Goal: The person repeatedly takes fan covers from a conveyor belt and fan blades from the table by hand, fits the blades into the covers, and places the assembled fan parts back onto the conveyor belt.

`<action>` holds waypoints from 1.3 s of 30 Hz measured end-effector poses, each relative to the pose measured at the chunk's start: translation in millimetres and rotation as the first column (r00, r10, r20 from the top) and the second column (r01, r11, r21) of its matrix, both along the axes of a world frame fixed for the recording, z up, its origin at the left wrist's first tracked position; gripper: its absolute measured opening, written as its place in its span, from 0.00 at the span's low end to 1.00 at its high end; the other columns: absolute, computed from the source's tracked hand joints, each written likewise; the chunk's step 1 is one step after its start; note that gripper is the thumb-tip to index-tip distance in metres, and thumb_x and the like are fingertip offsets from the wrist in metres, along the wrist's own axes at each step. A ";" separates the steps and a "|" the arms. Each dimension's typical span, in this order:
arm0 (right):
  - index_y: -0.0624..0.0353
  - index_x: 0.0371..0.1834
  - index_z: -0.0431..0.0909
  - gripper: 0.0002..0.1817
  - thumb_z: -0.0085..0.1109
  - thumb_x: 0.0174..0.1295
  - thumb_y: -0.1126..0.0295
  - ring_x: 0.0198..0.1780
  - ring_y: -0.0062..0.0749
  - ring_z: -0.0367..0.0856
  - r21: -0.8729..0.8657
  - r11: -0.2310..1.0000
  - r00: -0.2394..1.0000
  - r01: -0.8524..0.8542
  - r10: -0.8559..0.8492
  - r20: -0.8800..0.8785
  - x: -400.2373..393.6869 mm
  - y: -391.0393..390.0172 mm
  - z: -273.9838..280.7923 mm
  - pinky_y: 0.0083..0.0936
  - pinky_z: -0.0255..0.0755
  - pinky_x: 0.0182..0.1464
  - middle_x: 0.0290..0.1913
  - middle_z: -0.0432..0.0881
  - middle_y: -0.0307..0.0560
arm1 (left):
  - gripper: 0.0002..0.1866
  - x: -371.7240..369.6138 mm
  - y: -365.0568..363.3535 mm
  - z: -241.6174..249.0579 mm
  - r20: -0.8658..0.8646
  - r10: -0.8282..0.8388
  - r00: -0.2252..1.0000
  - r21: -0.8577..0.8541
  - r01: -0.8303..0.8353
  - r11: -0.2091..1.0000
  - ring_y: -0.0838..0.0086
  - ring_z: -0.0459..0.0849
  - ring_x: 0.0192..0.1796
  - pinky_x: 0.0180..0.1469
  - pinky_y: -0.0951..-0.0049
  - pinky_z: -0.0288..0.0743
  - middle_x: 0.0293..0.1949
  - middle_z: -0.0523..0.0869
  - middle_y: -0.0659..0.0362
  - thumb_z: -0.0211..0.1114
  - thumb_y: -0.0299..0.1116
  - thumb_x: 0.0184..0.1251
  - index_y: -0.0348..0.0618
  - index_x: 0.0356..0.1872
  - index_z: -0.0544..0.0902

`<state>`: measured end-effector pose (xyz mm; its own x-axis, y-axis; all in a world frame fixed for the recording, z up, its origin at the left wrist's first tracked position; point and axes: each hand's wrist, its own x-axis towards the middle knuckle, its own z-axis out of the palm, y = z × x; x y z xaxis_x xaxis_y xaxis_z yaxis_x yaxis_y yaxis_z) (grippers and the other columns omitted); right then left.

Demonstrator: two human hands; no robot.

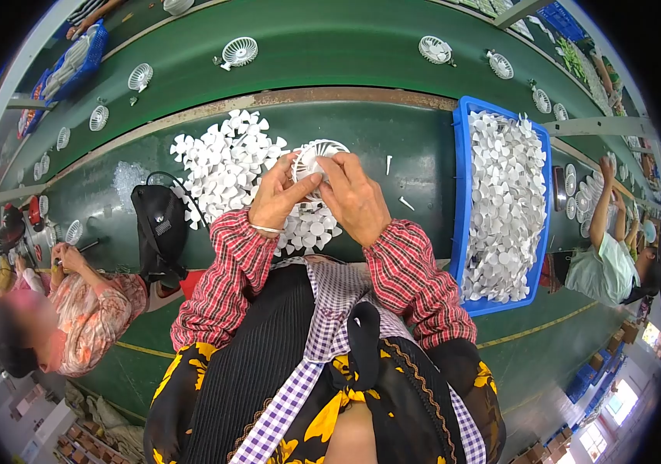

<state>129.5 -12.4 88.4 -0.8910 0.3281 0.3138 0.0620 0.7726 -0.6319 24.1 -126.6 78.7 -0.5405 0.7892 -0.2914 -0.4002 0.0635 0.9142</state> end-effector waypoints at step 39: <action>0.67 0.42 0.74 0.19 0.69 0.47 0.73 0.38 0.21 0.78 -0.929 0.354 0.994 0.106 -0.014 0.108 -18.5 50.7 -80.1 0.19 0.73 0.41 0.37 0.81 0.43 | 0.16 -8.1 45.6 -49.0 -0.334 0.106 0.937 -0.268 -0.202 0.942 0.78 0.78 0.31 0.32 0.78 0.72 0.30 0.83 0.54 0.68 0.32 0.53 0.34 0.41 0.77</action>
<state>111.0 38.4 8.3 -0.8588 0.4220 -0.2906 0.1598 -0.3183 -0.9344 16.0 -81.0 29.7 -0.7488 0.5938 -0.2945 -0.1262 0.3084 0.9428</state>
